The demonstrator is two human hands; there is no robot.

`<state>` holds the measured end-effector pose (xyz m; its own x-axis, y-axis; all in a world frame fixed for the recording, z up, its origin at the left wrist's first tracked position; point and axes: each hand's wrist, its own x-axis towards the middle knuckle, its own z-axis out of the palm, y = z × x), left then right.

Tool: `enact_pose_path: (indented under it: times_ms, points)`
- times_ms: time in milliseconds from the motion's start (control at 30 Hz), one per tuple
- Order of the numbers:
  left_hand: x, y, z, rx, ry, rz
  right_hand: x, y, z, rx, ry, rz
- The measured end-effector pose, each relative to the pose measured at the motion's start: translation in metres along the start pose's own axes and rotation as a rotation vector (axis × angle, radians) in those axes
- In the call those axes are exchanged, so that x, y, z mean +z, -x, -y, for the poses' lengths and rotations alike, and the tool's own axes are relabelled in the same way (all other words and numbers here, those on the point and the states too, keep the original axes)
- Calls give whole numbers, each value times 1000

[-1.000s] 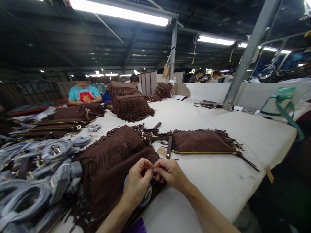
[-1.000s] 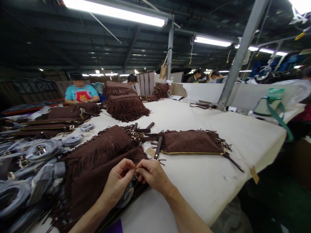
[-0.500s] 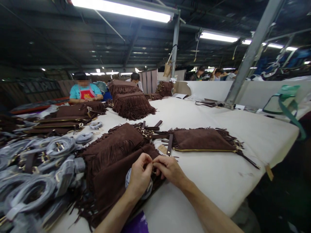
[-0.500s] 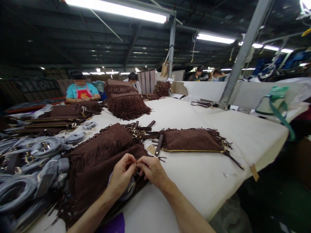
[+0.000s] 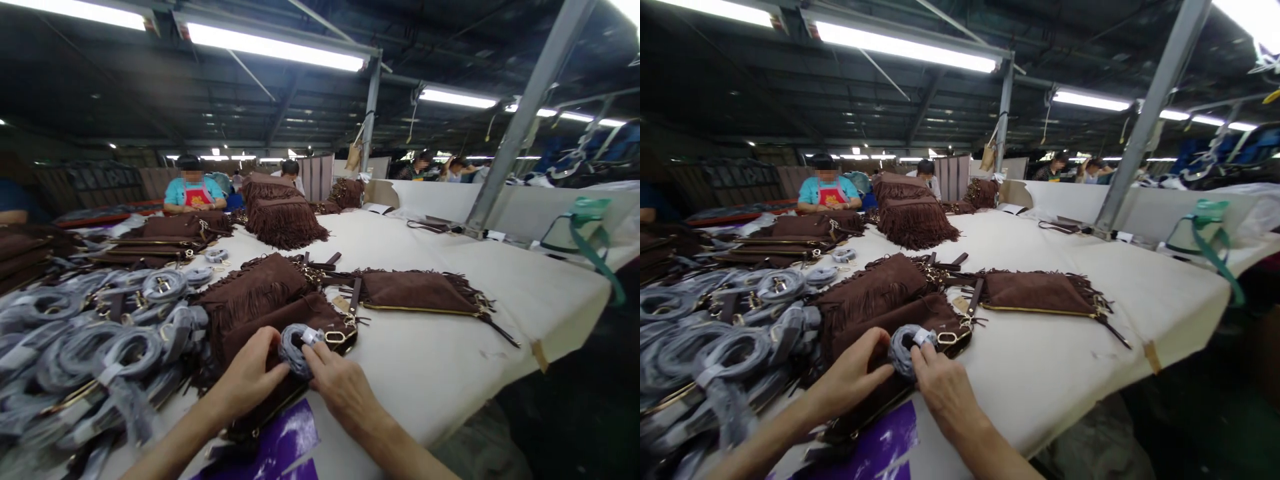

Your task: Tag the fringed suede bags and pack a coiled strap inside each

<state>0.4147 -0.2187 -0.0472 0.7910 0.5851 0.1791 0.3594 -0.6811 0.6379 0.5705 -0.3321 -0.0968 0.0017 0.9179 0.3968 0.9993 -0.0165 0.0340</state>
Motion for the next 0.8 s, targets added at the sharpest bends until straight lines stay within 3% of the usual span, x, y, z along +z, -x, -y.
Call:
enact_pose_path:
  times_ms: [167,333,400,600,800]
  points:
    - [20,33,-3,-5,-339,125,-10,-4,-9,10,-147,66]
    - [18,25,5,4,-358,89,-38,26,-41,73,-680,-113]
    - [9,16,5,-14,-294,31,-51,41,-50,61,-780,-98]
    - [-8,2,-13,19,-146,-146,-68,56,-38,-151,-663,202]
    - [-17,3,-26,49,-111,-214,-74,38,-25,-262,-401,279]
